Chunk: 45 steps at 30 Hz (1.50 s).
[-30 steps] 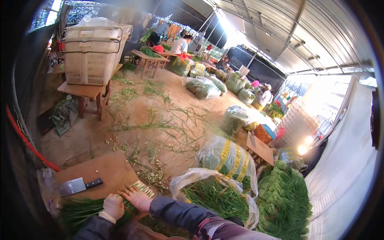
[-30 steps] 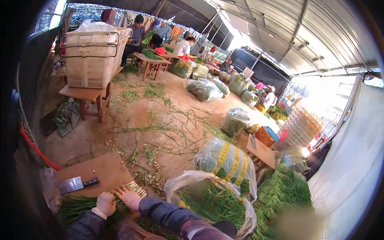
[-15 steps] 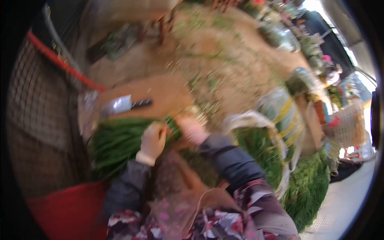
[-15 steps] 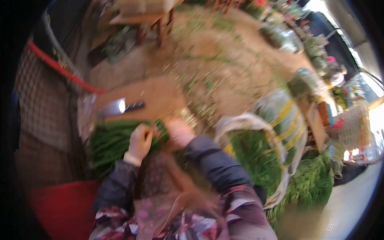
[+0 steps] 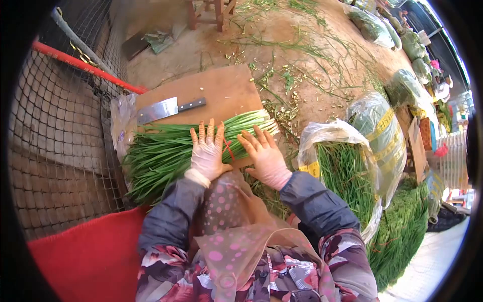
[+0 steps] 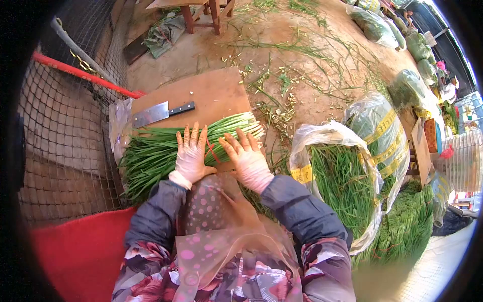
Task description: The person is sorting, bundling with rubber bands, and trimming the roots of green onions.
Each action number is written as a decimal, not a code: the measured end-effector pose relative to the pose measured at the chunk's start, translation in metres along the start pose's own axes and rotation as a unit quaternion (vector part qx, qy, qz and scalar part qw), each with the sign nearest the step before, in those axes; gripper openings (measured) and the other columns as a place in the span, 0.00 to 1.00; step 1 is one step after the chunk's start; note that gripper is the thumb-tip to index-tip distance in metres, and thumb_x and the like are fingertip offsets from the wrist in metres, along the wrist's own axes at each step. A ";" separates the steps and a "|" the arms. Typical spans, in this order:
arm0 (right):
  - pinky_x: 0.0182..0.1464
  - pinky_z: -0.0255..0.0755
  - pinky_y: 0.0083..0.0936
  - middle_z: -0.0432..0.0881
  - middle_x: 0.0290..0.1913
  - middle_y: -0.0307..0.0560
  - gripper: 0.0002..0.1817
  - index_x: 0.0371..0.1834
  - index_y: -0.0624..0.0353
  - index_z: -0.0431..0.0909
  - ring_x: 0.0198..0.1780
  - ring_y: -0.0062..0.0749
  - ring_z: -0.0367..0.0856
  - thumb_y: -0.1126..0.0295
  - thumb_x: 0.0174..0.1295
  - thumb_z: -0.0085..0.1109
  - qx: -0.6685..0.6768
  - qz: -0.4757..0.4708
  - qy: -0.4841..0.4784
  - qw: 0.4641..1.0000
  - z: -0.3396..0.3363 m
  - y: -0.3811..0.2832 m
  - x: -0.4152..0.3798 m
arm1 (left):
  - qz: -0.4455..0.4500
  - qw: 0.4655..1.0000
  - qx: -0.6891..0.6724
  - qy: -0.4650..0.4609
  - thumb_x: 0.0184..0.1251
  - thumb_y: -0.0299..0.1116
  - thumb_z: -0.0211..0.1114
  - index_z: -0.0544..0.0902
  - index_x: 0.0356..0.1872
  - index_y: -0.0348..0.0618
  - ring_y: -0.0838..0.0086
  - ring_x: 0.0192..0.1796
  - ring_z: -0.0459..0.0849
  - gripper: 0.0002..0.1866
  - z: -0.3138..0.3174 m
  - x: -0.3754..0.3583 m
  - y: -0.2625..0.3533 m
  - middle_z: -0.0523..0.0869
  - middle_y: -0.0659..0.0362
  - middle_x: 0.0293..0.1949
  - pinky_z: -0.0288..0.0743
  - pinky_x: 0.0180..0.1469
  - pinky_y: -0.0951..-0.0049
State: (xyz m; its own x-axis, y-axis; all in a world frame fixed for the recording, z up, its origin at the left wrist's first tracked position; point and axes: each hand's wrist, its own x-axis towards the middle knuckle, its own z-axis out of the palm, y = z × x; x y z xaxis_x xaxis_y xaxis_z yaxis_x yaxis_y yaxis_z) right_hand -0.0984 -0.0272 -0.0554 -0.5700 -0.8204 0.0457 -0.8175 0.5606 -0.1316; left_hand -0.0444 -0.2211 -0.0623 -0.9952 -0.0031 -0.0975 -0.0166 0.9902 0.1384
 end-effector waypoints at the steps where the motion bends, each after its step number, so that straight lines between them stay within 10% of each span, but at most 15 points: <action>1: 0.74 0.47 0.49 0.57 0.74 0.48 0.57 0.75 0.50 0.52 0.76 0.53 0.50 0.53 0.40 0.76 0.014 -0.014 0.070 0.997 0.013 0.004 0.010 | 0.011 0.999 0.023 -0.032 0.24 0.60 0.80 0.50 0.74 0.43 0.41 0.74 0.53 0.71 -0.002 0.010 -0.005 0.56 0.42 0.72 0.43 0.71 0.37; 4: 0.75 0.44 0.51 0.57 0.75 0.48 0.59 0.77 0.46 0.46 0.77 0.50 0.49 0.52 0.42 0.74 -0.028 0.024 -0.015 0.999 0.010 0.025 0.040 | -0.004 0.981 -0.091 -0.170 0.27 0.58 0.79 0.57 0.72 0.38 0.52 0.67 0.70 0.66 -0.016 0.055 -0.035 0.73 0.41 0.63 0.56 0.69 0.44; 6: 0.75 0.44 0.50 0.58 0.74 0.51 0.62 0.77 0.48 0.44 0.76 0.52 0.50 0.51 0.40 0.75 -0.017 0.046 -0.033 0.998 -0.006 0.027 0.052 | 0.035 0.964 -0.193 -0.178 0.31 0.55 0.77 0.70 0.64 0.34 0.54 0.55 0.81 0.54 -0.023 0.077 -0.061 0.82 0.43 0.52 0.73 0.58 0.66; 14: 0.73 0.48 0.49 0.64 0.68 0.60 0.62 0.75 0.58 0.50 0.72 0.61 0.56 0.55 0.37 0.79 0.238 0.105 0.183 0.948 -0.074 0.066 -0.021 | 0.026 0.792 -0.464 -0.396 0.45 0.35 0.76 0.76 0.57 0.33 0.71 0.50 0.82 0.35 -0.053 0.083 -0.086 0.85 0.53 0.48 0.72 0.56 0.71; 17: 0.69 0.58 0.45 0.72 0.62 0.58 0.51 0.72 0.54 0.60 0.67 0.56 0.66 0.61 0.42 0.77 0.258 0.111 0.157 0.947 -0.061 0.041 -0.022 | -0.021 0.889 -0.289 -0.356 0.41 0.33 0.80 0.68 0.66 0.35 0.68 0.55 0.80 0.46 -0.038 0.090 -0.082 0.83 0.49 0.54 0.70 0.61 0.68; 23: 0.55 0.73 0.34 0.82 0.51 0.51 0.26 0.58 0.54 0.77 0.53 0.44 0.80 0.74 0.52 0.66 0.377 0.062 0.210 0.900 -0.067 0.018 0.012 | -0.056 0.897 -0.415 -0.142 0.44 0.36 0.79 0.58 0.73 0.40 0.59 0.63 0.76 0.53 -0.023 0.034 -0.079 0.77 0.44 0.59 0.68 0.65 0.66; 29: 0.51 0.73 0.40 0.82 0.47 0.56 0.33 0.58 0.56 0.76 0.48 0.49 0.81 0.52 0.49 0.69 0.168 0.019 0.035 0.985 -0.031 -0.013 0.089 | -0.094 0.717 -0.689 0.047 0.64 0.30 0.64 0.59 0.72 0.41 0.64 0.68 0.68 0.36 -0.010 0.005 -0.075 0.70 0.47 0.65 0.67 0.65 0.67; 32: 0.42 0.77 0.42 0.85 0.33 0.51 0.23 0.35 0.50 0.86 0.39 0.44 0.85 0.42 0.52 0.61 0.159 0.076 -0.089 0.980 0.014 -0.011 0.123 | -0.071 0.716 -0.687 0.101 0.67 0.31 0.62 0.58 0.73 0.42 0.65 0.67 0.69 0.34 0.001 0.006 -0.081 0.69 0.48 0.65 0.66 0.65 0.66; 36: 0.44 0.77 0.41 0.85 0.33 0.53 0.17 0.36 0.54 0.85 0.39 0.49 0.84 0.52 0.59 0.58 0.274 0.130 -0.063 0.951 0.009 -0.014 0.120 | -0.069 0.671 -0.730 0.106 0.63 0.32 0.68 0.56 0.73 0.40 0.61 0.70 0.65 0.40 -0.010 0.004 -0.073 0.66 0.45 0.68 0.63 0.68 0.63; 39: 0.45 0.77 0.40 0.85 0.34 0.53 0.14 0.38 0.57 0.84 0.39 0.49 0.84 0.58 0.59 0.59 0.317 0.156 -0.034 0.935 -0.004 -0.020 0.111 | -0.046 0.884 -0.450 0.119 0.42 0.35 0.80 0.63 0.68 0.31 0.50 0.71 0.62 0.50 -0.031 -0.002 -0.068 0.66 0.41 0.67 0.57 0.72 0.59; 45: 0.46 0.76 0.36 0.84 0.37 0.53 0.11 0.40 0.58 0.83 0.42 0.47 0.83 0.64 0.61 0.59 0.405 0.169 0.105 0.892 -0.002 -0.033 0.090 | 0.008 0.993 -0.097 0.068 0.27 0.57 0.80 0.65 0.64 0.26 0.45 0.73 0.56 0.62 -0.037 -0.023 -0.018 0.65 0.40 0.67 0.47 0.73 0.46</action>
State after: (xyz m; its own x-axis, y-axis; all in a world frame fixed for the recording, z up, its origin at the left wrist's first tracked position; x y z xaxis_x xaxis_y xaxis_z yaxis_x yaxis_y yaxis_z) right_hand -0.1233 -0.1195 -0.0452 -0.8454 -0.5326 0.0404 -0.3155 0.4371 -0.8423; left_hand -0.0249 -0.2436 -0.0258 -0.9990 -0.0203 0.0390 -0.0064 0.9451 0.3267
